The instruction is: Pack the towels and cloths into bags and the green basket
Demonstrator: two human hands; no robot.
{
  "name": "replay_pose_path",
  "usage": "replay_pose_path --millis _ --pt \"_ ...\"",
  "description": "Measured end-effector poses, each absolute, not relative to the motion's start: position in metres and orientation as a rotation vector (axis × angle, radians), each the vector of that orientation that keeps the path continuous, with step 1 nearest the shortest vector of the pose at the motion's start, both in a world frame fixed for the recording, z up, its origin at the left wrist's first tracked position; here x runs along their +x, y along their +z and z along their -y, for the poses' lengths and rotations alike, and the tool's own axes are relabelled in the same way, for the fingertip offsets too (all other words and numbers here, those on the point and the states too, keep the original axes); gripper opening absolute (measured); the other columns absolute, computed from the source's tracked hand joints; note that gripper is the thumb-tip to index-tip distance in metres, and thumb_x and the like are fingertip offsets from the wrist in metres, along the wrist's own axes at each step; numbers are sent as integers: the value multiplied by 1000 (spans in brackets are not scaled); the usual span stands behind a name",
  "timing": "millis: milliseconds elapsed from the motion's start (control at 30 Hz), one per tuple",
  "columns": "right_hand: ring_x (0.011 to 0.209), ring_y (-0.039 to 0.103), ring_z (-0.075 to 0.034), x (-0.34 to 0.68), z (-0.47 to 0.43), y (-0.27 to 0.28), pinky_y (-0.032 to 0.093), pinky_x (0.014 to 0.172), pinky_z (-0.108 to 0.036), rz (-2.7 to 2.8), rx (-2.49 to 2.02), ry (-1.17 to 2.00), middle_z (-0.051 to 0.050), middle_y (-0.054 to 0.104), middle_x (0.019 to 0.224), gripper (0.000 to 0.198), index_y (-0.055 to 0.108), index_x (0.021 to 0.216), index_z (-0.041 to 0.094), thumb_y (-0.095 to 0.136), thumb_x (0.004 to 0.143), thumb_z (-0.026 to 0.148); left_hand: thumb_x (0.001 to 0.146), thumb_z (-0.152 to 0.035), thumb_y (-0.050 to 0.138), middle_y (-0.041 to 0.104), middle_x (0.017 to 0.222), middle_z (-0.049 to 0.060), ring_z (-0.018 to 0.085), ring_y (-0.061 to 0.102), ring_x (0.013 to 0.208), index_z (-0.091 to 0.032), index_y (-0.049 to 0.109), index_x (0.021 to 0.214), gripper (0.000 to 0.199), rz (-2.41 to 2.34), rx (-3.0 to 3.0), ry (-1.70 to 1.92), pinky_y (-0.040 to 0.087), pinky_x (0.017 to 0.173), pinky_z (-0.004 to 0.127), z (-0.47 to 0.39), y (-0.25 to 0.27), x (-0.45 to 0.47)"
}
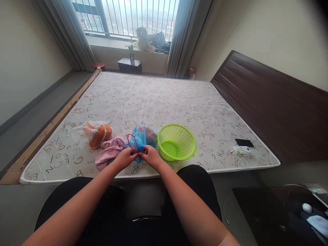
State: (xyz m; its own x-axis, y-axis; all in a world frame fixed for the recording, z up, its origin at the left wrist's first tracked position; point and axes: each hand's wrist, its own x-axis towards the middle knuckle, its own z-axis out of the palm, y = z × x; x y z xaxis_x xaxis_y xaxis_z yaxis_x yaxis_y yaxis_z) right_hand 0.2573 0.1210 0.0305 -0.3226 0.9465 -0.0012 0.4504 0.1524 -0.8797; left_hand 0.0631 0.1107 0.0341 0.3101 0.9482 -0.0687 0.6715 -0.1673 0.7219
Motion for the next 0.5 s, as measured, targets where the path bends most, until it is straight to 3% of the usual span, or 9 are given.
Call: replay_pose_path --millis 333,400,500 --pt "77 54 -15 258 -122 27 42 72 -27 1962 -1313 997 -2 61 85 9 63 80 18 68 87 19 89 -37 59 67 76 3 19 60 72 -20 63 77 21 -1514 1928 552 43 68 30 -109 37 64" --pt "77 55 -16 257 -122 26 43 72 -28 1925 -1333 1006 -2 62 88 2 65 86 18 65 87 19 89 -35 56 68 77 3 20 61 73 -20 65 81 19 -1543 1886 523 43 69 30 -110 41 64" --pt "76 55 -16 257 -122 25 44 74 -28 1868 -1356 1032 -3 63 92 10 64 96 18 63 87 19 89 -32 54 73 86 5 22 66 81 -20 70 92 20 -1598 1796 507 46 74 31 -111 47 64"
